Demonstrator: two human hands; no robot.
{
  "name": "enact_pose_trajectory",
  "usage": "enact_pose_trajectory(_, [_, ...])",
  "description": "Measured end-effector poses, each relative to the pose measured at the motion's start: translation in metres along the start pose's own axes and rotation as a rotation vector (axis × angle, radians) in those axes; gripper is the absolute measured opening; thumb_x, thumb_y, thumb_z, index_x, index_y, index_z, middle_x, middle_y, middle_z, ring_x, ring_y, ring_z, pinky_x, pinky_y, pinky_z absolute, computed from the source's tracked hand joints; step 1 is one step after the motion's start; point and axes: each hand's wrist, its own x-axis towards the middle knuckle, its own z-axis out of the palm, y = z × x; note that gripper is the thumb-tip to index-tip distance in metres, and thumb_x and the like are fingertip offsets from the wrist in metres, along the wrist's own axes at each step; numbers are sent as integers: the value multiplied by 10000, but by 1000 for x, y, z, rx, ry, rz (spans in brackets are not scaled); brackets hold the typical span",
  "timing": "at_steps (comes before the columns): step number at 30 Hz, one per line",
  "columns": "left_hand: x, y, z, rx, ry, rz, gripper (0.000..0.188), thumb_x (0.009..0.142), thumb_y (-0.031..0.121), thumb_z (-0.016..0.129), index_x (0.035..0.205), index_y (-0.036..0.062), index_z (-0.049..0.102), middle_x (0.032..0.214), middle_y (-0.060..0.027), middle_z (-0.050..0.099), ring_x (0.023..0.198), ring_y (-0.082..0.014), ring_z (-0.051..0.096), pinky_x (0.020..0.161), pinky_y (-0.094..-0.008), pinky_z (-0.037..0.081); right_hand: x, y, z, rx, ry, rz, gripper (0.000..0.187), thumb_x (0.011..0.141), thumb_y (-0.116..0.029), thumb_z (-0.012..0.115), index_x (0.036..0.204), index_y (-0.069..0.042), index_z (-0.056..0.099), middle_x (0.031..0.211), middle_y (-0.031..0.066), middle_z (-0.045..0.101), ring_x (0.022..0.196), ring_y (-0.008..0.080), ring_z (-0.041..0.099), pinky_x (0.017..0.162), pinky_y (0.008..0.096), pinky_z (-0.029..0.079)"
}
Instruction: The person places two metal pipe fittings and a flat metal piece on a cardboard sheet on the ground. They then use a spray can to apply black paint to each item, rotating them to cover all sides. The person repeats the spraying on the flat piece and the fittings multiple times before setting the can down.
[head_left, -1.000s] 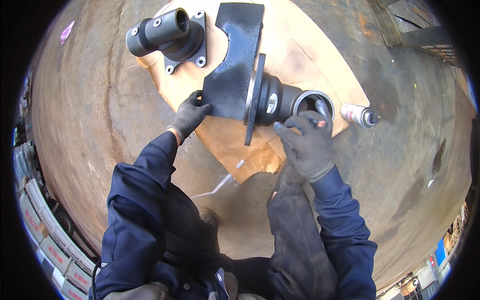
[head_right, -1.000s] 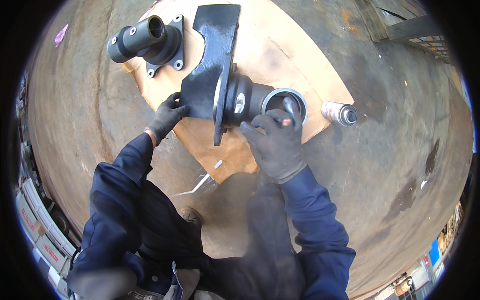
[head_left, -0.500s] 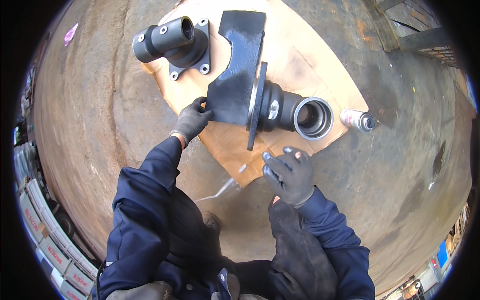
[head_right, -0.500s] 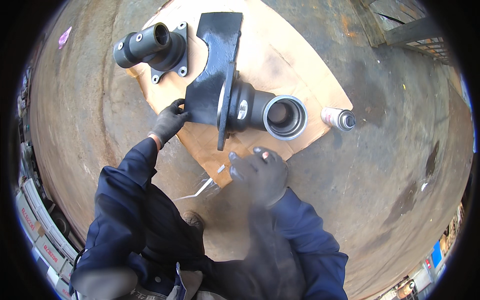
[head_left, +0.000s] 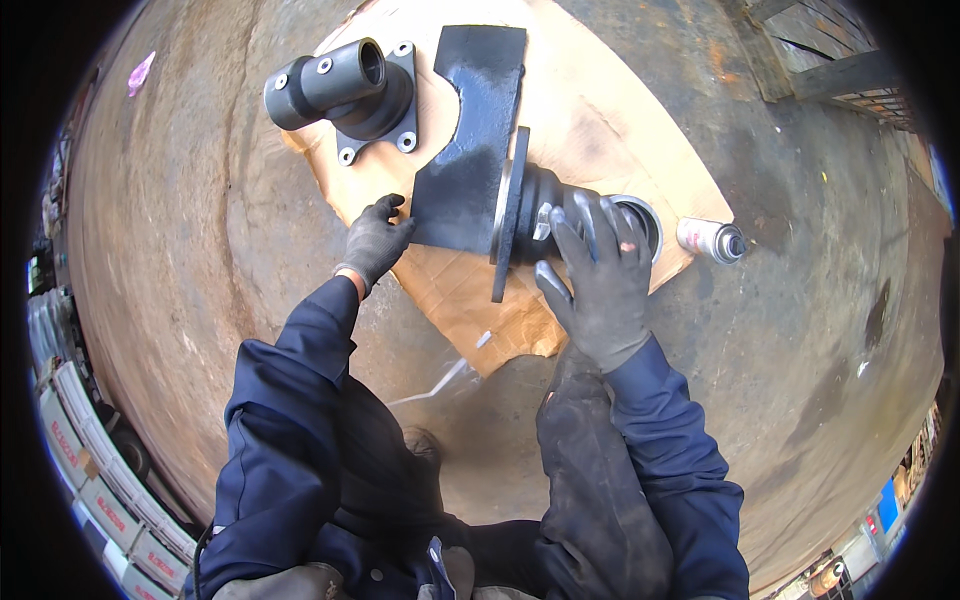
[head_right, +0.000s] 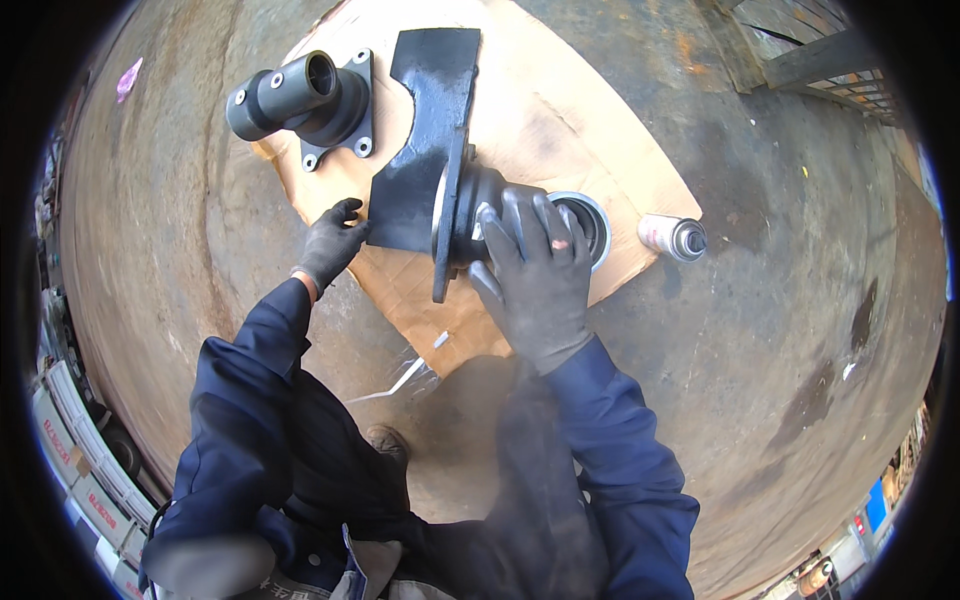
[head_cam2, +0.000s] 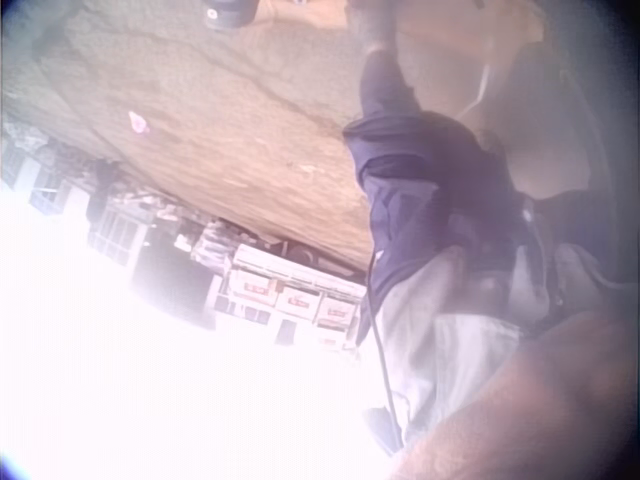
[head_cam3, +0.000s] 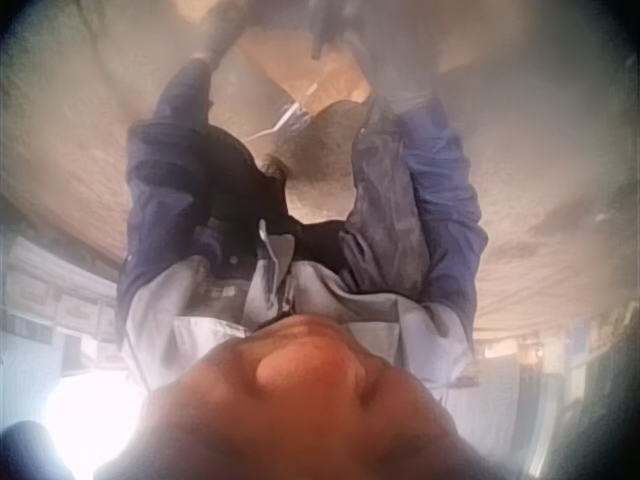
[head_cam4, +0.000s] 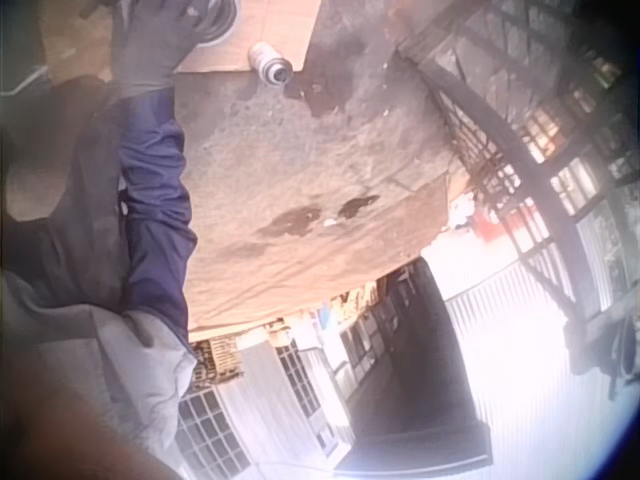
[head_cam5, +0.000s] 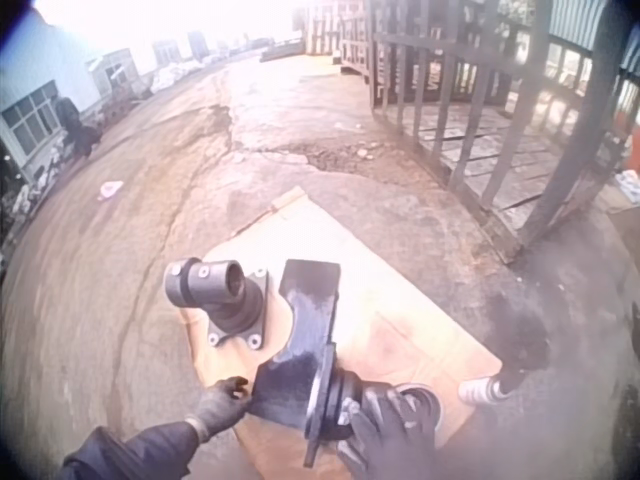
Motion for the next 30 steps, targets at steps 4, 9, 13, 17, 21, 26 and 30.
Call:
enact_pose_trajectory(4, [-6, 3, -3, -55, -5, 29, 565, 956, 313, 762, 1434, 24, 674, 1305, -248, 751, 1105, -328, 778, 1028, -426, 590, 19, 8, 13, -26, -16, 18, 695, 992, -412, 735, 1586, -102, 551, 1631, 177, 503, 1563, 404, 377, 1254, 552, 310])
enact_pose_trajectory(9, [-5, 1, -3, -205, 16, -5, 568, 958, 316, 761, 1434, 17, 673, 1341, -247, 739, 1177, -347, 757, 1054, -431, 578, 11, 19, 13, 62, 71, 91, 625, 974, -333, 762, 1512, -56, 604, 1555, 204, 558, 1449, 432, 494, 1207, 556, 386])
enact_pose_trajectory(13, [-3, 4, -5, -144, 16, 55, 565, 1000, 248, 778, 1492, 22, 614, 1315, -185, 740, 916, -195, 767, 820, -349, 627, -13, 6, 1, 222, 251, 145, 590, 949, -208, 781, 1467, 18, 613, 1445, 252, 632, 1286, 460, 614, 1075, 553, 500])
enact_pose_trajectory(17, [-3, 9, -11, -177, 24, 28, 563, 999, 251, 775, 1484, 14, 614, 1312, -187, 736, 899, -198, 765, 811, -350, 626, -62, -13, 2, 306, 183, 22, 464, 941, -119, 756, 1363, 36, 646, 1156, 198, 754, 922, 399, 719, 835, 491, 552])
enact_pose_trajectory(21, [-7, 14, -25, -238, 30, -45, 574, 1000, 252, 771, 1478, -19, 608, 1287, -195, 747, 990, -203, 767, 857, -341, 624, -113, -20, 33, 591, -103, 211, 126, 970, -71, 748, 1069, 5, 760, 830, 120, 715, 746, 274, 679, 731, 408, 545])
enact_pose_trajectory(26, [-8, 18, -44, -468, 62, -148, 543, 1002, 233, 770, 1459, -22, 624, 1250, -149, 764, 1003, -161, 739, 884, -303, 594, -168, -26, 55, 830, -311, 558, 181, 1004, -99, 762, 851, -7, 737, 643, 51, 596, 615, 136, 559, 647, 326, 498])
enact_pose_trajectory(30, [0, 10, -52, -558, 147, -165, 518, 1008, 213, 766, 1447, -29, 632, 1217, -122, 767, 994, -134, 712, 865, -294, 580, -183, -27, 74, 943, -252, 666, 194, 1070, -132, 717, 920, -8, 725, 747, 0, 637, 709, 71, 585, 670, 303, 514])
